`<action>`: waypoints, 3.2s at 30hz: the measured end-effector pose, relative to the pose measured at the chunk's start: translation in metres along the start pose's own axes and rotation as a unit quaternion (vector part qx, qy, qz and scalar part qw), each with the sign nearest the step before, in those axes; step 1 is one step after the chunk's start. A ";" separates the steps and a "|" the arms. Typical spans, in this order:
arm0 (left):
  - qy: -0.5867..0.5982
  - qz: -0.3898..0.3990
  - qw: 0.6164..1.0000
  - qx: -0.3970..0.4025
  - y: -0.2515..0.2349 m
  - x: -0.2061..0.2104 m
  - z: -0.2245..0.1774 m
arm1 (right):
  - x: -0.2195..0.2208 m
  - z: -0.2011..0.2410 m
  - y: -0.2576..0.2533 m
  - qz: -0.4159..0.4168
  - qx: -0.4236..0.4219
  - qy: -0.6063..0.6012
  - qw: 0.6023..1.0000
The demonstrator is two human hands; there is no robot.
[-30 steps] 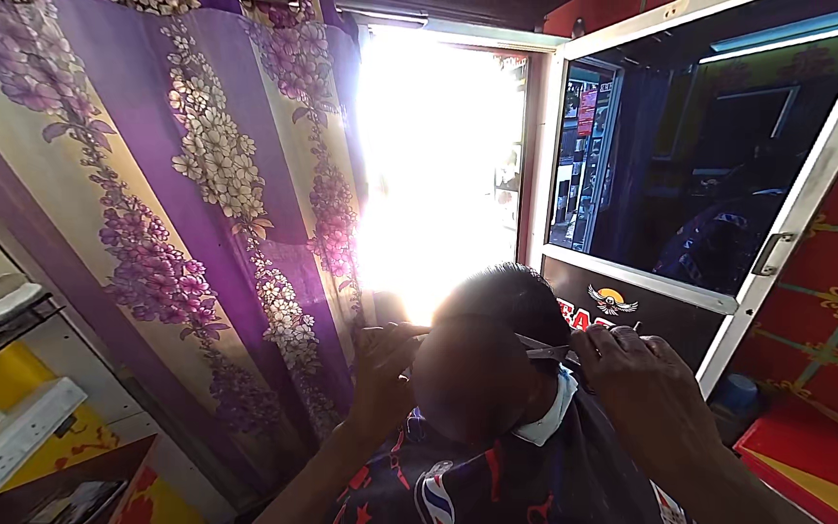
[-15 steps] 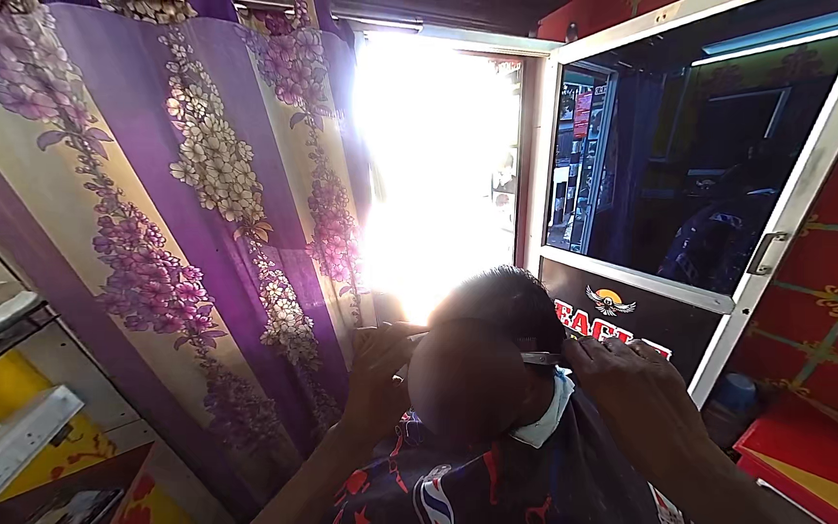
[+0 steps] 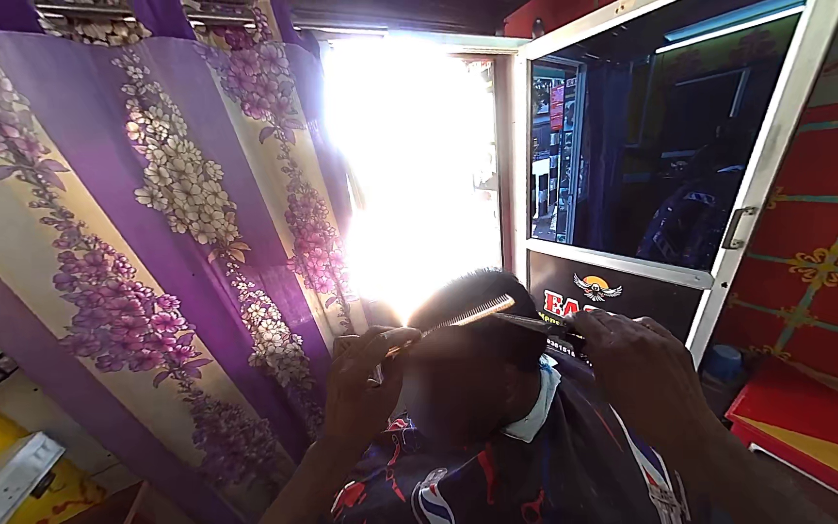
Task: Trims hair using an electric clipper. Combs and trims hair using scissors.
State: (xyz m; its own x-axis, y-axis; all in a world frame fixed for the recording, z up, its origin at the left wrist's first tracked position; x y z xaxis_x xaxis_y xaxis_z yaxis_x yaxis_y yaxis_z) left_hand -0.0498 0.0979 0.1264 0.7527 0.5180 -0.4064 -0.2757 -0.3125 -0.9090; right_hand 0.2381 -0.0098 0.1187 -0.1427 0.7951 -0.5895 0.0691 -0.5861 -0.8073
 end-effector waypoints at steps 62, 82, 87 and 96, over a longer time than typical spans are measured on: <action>0.079 0.139 0.981 0.107 0.017 0.005 0.020 | -0.019 -0.025 -0.002 0.043 0.004 0.035 0.998; 0.029 0.014 0.997 0.063 -0.015 0.002 0.034 | -0.009 0.042 -0.014 0.086 -0.027 0.125 0.988; 0.033 0.011 0.998 0.061 -0.014 0.002 0.034 | -0.006 0.049 -0.013 0.069 -0.043 0.115 0.990; 0.042 0.016 0.996 0.078 -0.016 -0.006 0.031 | -0.005 0.039 -0.011 0.045 -0.034 0.080 0.995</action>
State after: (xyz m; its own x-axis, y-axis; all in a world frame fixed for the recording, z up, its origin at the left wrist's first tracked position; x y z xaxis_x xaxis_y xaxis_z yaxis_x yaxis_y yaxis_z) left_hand -0.0690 0.1245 0.1403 0.7872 0.4395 -0.4326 -0.3858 -0.1962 -0.9015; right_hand 0.1991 -0.0134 0.1314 0.0252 0.7580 -0.6518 0.1411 -0.6482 -0.7483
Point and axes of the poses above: each hand's wrist, its own y-axis away from the middle knuckle, its own x-axis out of the palm, z = x × y, the point moved 4 cm from there along -y, towards the middle knuckle, and after that the axes turned 12 degrees about -y, right-handed, at the moved point
